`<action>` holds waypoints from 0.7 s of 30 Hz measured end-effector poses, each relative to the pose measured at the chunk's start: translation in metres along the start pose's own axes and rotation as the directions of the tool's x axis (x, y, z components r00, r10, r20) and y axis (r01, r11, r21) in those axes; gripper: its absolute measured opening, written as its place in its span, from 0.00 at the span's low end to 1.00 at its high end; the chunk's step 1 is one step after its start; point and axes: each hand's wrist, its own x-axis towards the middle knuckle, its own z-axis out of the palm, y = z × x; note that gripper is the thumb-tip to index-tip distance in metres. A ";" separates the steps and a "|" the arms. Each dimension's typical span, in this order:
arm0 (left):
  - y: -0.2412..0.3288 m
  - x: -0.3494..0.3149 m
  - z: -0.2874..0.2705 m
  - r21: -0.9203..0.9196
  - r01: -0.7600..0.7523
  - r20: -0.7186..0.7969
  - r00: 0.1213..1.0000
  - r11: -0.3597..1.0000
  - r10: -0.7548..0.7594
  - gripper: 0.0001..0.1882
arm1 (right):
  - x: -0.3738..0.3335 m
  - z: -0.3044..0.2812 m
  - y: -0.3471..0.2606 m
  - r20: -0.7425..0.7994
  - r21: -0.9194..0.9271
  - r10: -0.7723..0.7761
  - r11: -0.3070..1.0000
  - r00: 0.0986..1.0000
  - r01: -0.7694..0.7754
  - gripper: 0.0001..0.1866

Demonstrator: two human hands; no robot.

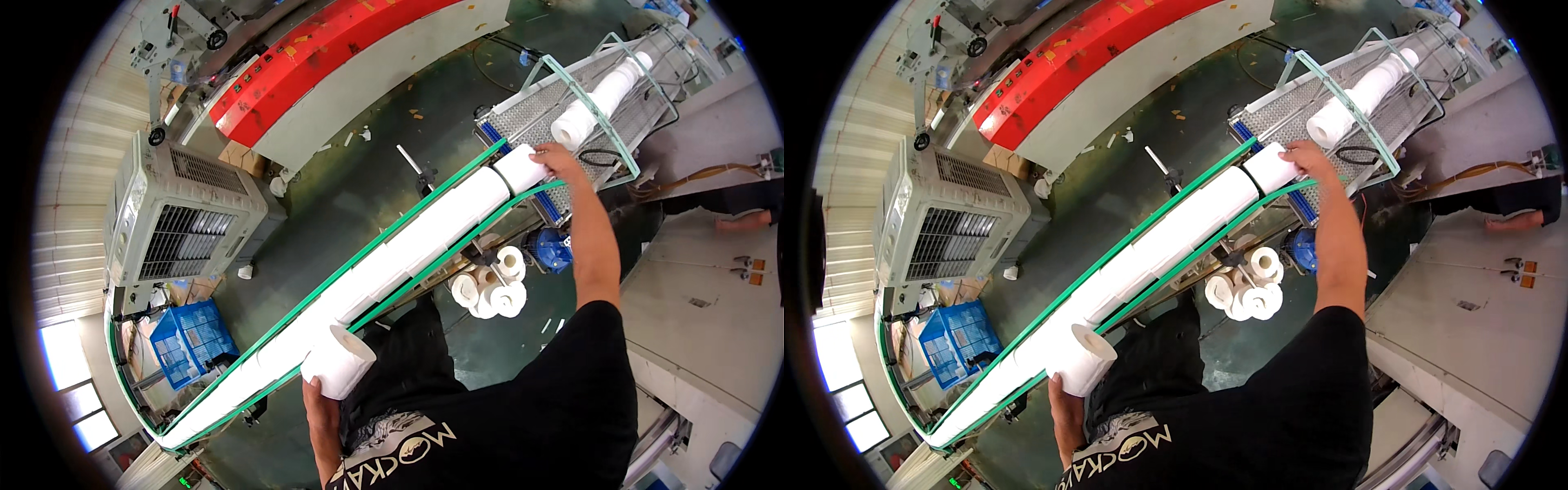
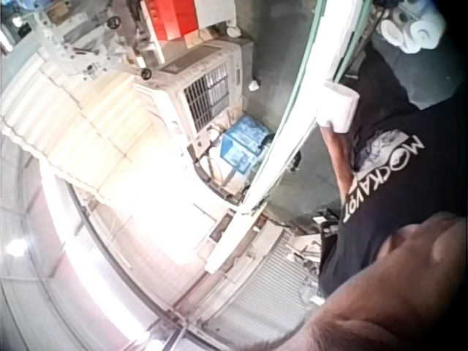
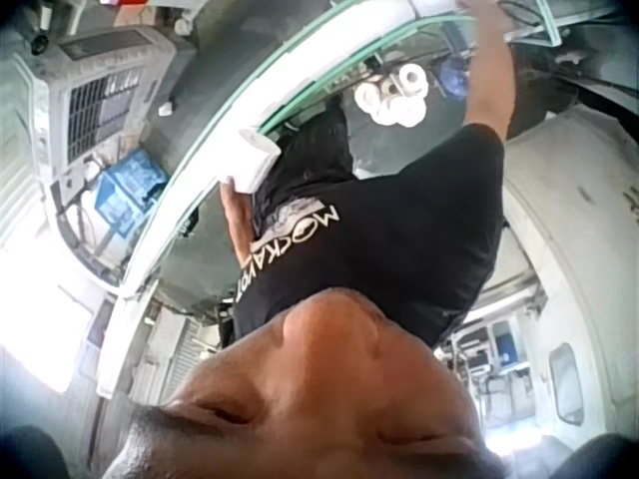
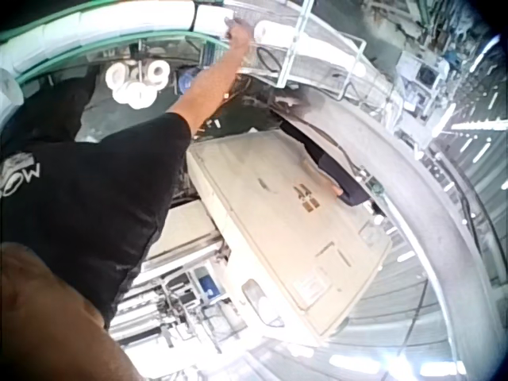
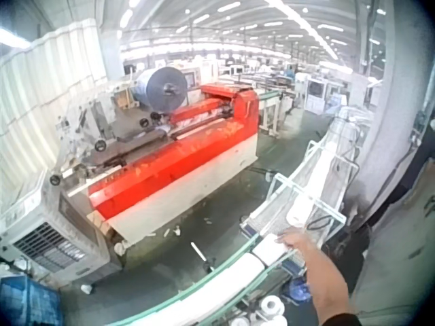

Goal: The person arranges paper rolls on a conveyor belt, aligning them and clearing jams, then picks up a long metal rod and approaches a large industrial machine.

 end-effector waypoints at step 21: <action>-0.008 0.034 -0.013 0.018 0.080 0.256 0.963 0.997 -0.081 0.48 | -0.305 0.363 -0.003 0.385 0.478 -0.286 0.875 0.877 0.076 0.15</action>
